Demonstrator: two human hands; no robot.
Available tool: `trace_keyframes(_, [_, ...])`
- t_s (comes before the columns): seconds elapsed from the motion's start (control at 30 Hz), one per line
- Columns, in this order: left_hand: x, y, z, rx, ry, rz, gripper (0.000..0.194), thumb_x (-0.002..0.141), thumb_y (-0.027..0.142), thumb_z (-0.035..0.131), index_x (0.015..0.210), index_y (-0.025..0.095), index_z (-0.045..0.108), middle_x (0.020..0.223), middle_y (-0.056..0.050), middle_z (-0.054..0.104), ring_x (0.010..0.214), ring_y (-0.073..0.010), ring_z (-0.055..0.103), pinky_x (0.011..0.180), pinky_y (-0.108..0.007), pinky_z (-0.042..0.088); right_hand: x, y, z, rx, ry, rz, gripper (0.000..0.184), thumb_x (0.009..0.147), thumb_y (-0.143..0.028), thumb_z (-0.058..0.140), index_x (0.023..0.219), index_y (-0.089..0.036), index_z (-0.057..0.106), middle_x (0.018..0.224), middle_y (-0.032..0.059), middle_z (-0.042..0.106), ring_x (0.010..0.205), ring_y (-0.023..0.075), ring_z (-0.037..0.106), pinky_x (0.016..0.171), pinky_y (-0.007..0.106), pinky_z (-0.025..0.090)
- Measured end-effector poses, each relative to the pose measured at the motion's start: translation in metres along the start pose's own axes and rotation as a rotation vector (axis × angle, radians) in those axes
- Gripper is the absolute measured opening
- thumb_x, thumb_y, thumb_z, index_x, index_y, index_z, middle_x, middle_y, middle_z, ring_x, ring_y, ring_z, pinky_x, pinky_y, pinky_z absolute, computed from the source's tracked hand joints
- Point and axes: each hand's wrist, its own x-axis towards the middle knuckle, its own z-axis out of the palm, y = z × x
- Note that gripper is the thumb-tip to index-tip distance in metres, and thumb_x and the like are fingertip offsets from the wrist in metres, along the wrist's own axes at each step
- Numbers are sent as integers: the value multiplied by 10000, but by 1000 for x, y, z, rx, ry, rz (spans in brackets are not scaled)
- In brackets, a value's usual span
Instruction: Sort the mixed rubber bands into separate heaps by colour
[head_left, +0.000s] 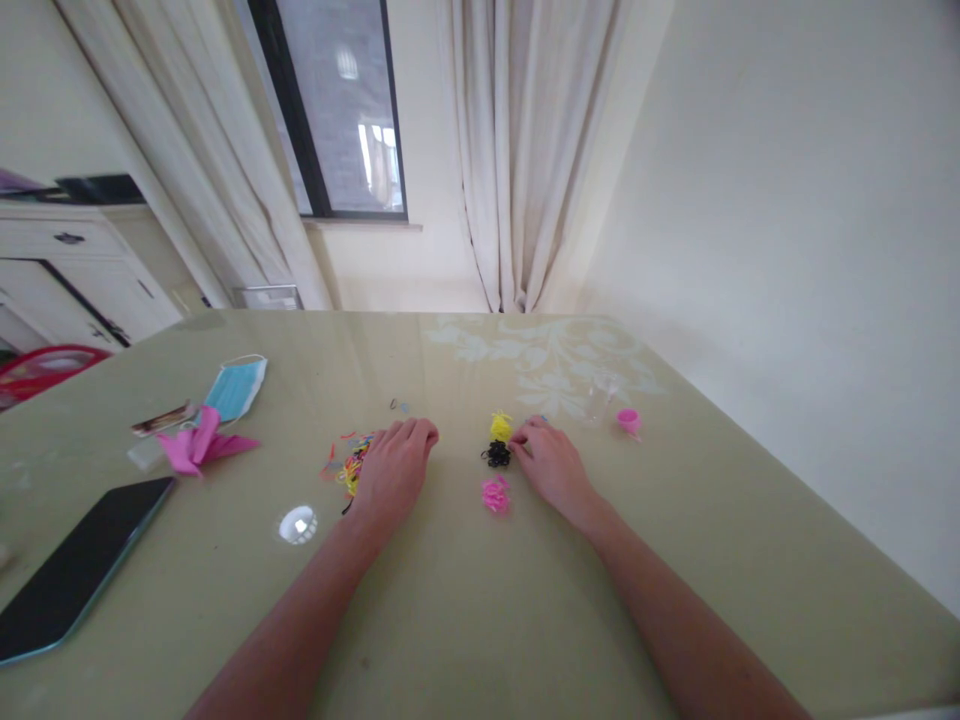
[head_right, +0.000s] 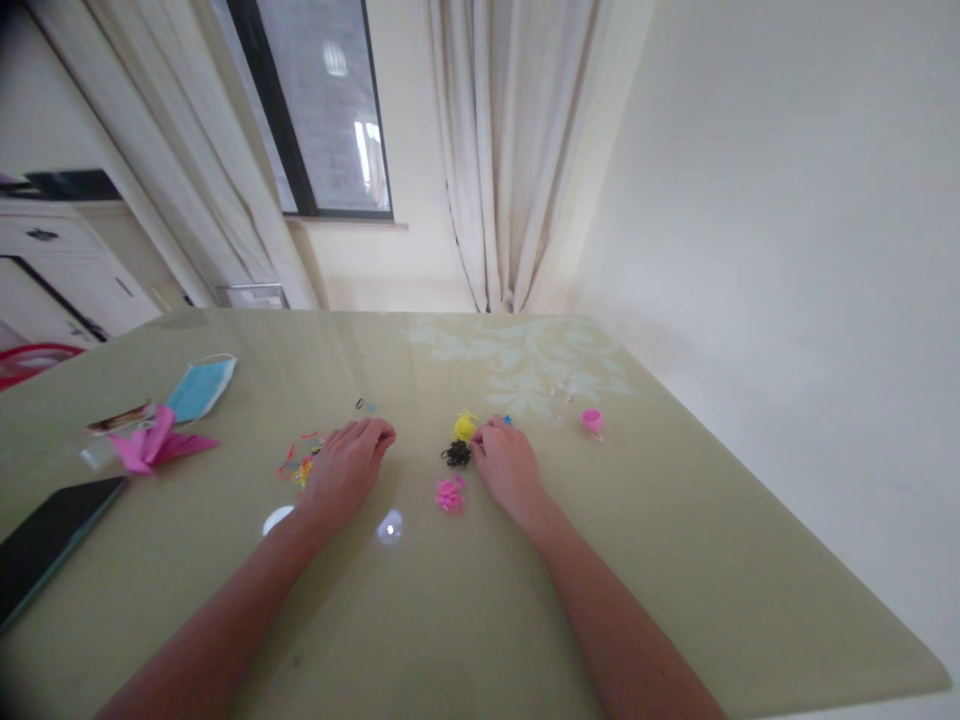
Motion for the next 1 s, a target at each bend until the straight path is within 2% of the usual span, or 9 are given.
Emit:
trace_keyframes(0.2, [0,2,-2,-23,2,-4,191,1084,224,509,1036,233,694,1058,-70,783,1013,-282,699,880,-386,460,0,2,-3,-27,30,-13,199,1052,-179,581,993,-189,770,1069,95,744,950,232,711,842,340,495])
trace_keyframes(0.37, [1,3,-1,-11,-7,14,188,1084,220,509,1048,224,694,1081,-75,780,1014,-282,699,888,-392,469,10,-2,-3,-113,83,6,218,1086,-206,543,1098,-174,758,1172,133,719,982,263,691,863,377,468])
trace_keyframes(0.5, [0,2,0,-17,-19,15,192,1084,219,504,1050,228,692,1075,-72,778,1021,-276,697,896,-391,471,15,-5,-3,-150,77,-33,230,1087,-191,546,1088,-203,775,1174,114,732,1016,260,685,885,378,445])
trace_keyframes(0.63, [0,2,0,-13,-10,13,180,1083,224,512,1048,230,689,1087,-68,778,1010,-273,695,899,-392,468,8,-4,-6,-98,99,-44,247,1077,-175,540,1137,-211,777,1171,102,733,1035,253,687,905,373,451])
trace_keyframes(0.83, [-1,3,1,-23,-3,17,181,1084,226,519,1042,231,695,1058,-70,776,997,-283,695,881,-395,461,-3,-2,-7,5,7,-49,330,977,-32,530,1026,-212,802,1149,88,722,1044,233,696,939,358,477])
trace_keyframes(1.0, [0,4,1,-21,-7,13,180,1088,230,518,1044,235,693,1063,-67,778,1004,-278,698,878,-387,458,1,-2,-3,-22,-24,-37,375,975,-5,504,1095,-194,805,1193,112,713,1120,255,689,979,371,485])
